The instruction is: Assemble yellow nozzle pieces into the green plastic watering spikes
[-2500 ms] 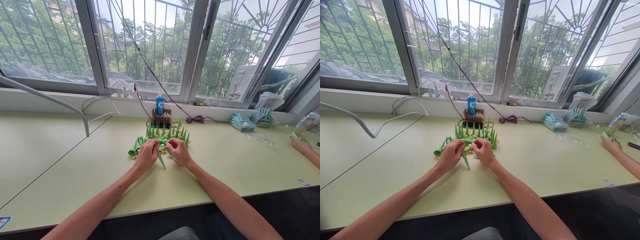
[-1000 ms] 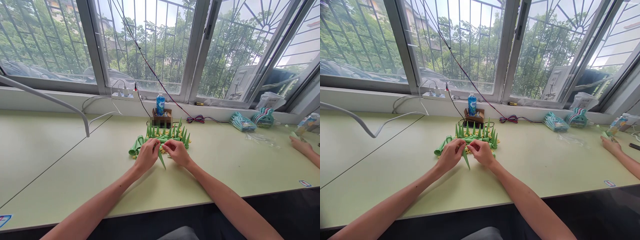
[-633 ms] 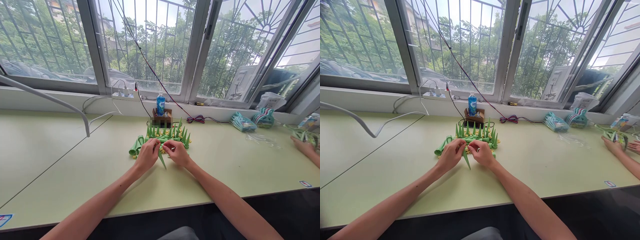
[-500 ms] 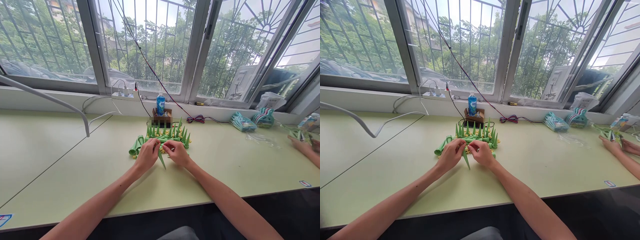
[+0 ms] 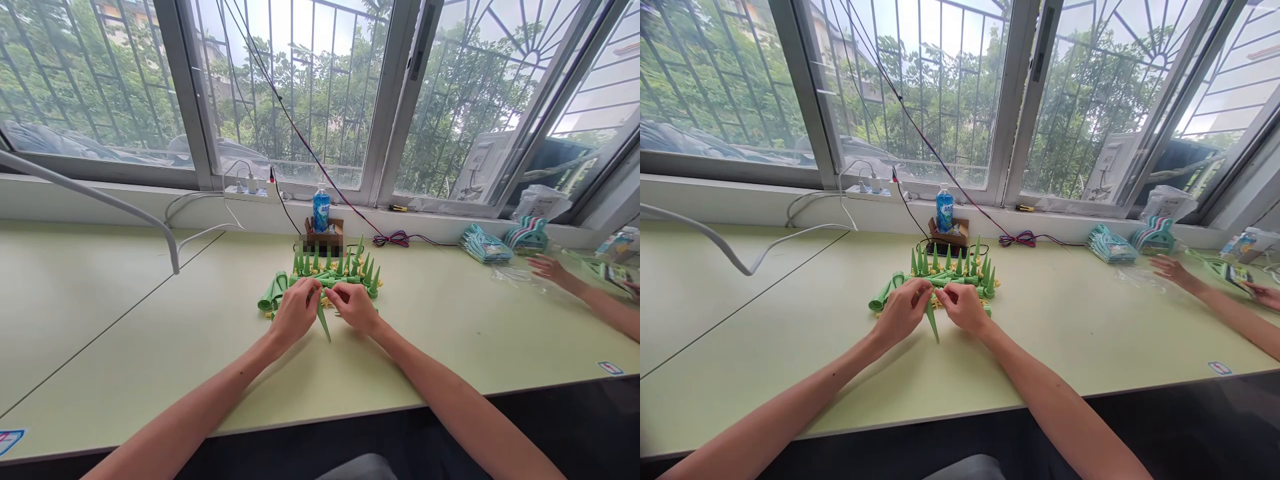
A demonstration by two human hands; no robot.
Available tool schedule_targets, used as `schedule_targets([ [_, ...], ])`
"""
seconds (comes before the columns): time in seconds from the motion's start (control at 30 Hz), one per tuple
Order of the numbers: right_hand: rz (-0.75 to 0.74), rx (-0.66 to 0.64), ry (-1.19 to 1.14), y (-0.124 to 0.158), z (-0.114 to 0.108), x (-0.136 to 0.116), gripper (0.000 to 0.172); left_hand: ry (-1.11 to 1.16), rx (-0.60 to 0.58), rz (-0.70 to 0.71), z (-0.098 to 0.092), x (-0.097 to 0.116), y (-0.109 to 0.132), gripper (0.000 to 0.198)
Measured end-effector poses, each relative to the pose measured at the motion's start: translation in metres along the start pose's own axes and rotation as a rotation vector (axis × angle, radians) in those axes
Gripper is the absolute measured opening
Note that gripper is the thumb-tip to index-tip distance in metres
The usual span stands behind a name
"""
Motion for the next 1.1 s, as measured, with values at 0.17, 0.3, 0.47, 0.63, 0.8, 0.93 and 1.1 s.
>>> schedule_targets([
  [0.17, -0.018, 0.011, 0.012, -0.0002, -0.0006, -0.0003, 0.047, 0.002, -0.008, 0.004, -0.0005, 0.0012, 0.0002, 0.016],
  [0.3, 0.005, 0.004, 0.013, 0.0000, -0.0009, -0.0014, 0.043, -0.001, 0.002, 0.005, -0.0004, 0.0008, 0.0000, 0.015],
  [0.47, -0.004, -0.045, -0.012, 0.0019, -0.0005, -0.0045, 0.029, -0.017, 0.021, -0.006, -0.0005, -0.0008, -0.0006, 0.015],
  [0.63, -0.042, -0.091, -0.059, 0.0030, 0.0016, -0.0052, 0.019, -0.031, 0.022, -0.007, -0.0010, -0.0002, -0.0007, 0.014],
  [0.8, -0.030, -0.096, -0.074, 0.0027, 0.0025, -0.0031, 0.020, -0.013, 0.015, 0.005, -0.0013, 0.0013, -0.0002, 0.014],
  [0.93, -0.017, -0.097, -0.067, 0.0029, 0.0025, -0.0027, 0.025, -0.011, 0.006, 0.004, -0.0013, 0.0016, -0.0002, 0.014],
  [1.1, -0.004, -0.101, -0.022, 0.0030, 0.0029, -0.0007, 0.037, 0.007, 0.016, 0.010, -0.0015, 0.0010, 0.0001, 0.015],
])
Point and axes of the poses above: each hand's wrist, its own y-axis away from the middle knuckle, its own z-axis out of the palm, x = y × z, the point moved 4 cm from there along -y, towards the middle knuckle, and after that the axes turned 12 degrees about x, right-handed, at the moved point
